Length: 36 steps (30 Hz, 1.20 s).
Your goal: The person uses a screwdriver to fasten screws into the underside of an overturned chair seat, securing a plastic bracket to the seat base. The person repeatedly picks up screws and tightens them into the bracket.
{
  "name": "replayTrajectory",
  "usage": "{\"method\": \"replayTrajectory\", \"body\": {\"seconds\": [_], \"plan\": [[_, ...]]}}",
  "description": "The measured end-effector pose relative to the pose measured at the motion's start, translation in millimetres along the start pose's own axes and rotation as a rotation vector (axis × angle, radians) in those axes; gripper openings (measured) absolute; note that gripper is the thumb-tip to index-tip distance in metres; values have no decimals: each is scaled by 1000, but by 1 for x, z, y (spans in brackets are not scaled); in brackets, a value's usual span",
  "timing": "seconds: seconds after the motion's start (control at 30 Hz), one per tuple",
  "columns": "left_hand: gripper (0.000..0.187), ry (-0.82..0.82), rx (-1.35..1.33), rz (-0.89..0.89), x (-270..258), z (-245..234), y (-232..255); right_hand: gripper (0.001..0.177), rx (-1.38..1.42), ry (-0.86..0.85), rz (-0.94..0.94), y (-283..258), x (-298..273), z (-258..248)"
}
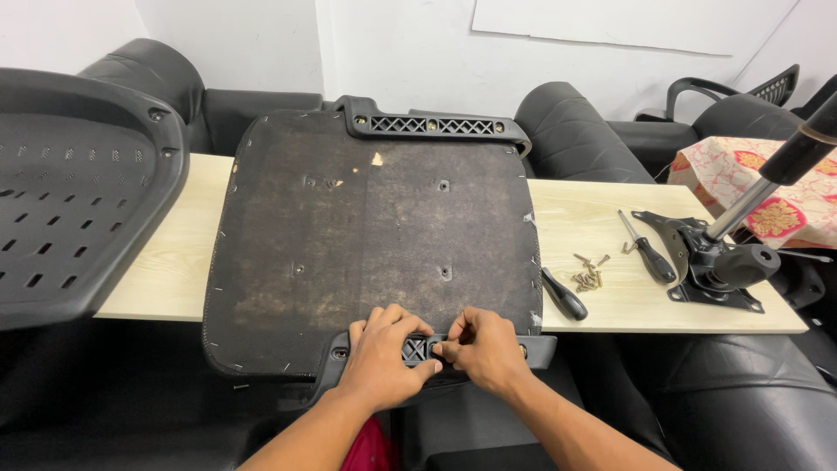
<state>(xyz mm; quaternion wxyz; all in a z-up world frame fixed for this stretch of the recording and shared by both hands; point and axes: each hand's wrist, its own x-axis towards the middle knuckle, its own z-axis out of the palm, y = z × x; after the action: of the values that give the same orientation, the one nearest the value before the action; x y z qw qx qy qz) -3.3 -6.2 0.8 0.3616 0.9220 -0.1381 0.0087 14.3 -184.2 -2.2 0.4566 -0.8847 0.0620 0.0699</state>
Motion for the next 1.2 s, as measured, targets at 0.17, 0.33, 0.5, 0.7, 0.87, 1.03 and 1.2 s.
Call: {"method": "replayTrajectory", "body": {"seconds": [0.17, 0.33, 0.5, 0.7, 0.87, 1.03, 1.2], "plan": [[20, -58, -38, -59, 6, 5, 0, 22, 22, -19, -31, 4, 0, -4], [16, -87, -44, -92, 9, 6, -3, 19, 82, 32, -56, 13, 1, -14], [21, -35, -23, -87, 9, 12, -1, 18, -13, 171, -44, 29, 8, -40], [20, -6, -8, -83, 10, 15, 1, 13, -60, 302, -179, 55, 23, -75], [17, -6, 21, -113, 13, 20, 1, 14, -72, 355, -21, 73, 35, -102], [16, 17, 23, -108, 14, 22, 1, 22, -165, 392, 45, 95, 48, -125], [16, 26, 30, -125, 14, 21, 5, 33, -231, 331, 178, 117, 58, -139]]}}
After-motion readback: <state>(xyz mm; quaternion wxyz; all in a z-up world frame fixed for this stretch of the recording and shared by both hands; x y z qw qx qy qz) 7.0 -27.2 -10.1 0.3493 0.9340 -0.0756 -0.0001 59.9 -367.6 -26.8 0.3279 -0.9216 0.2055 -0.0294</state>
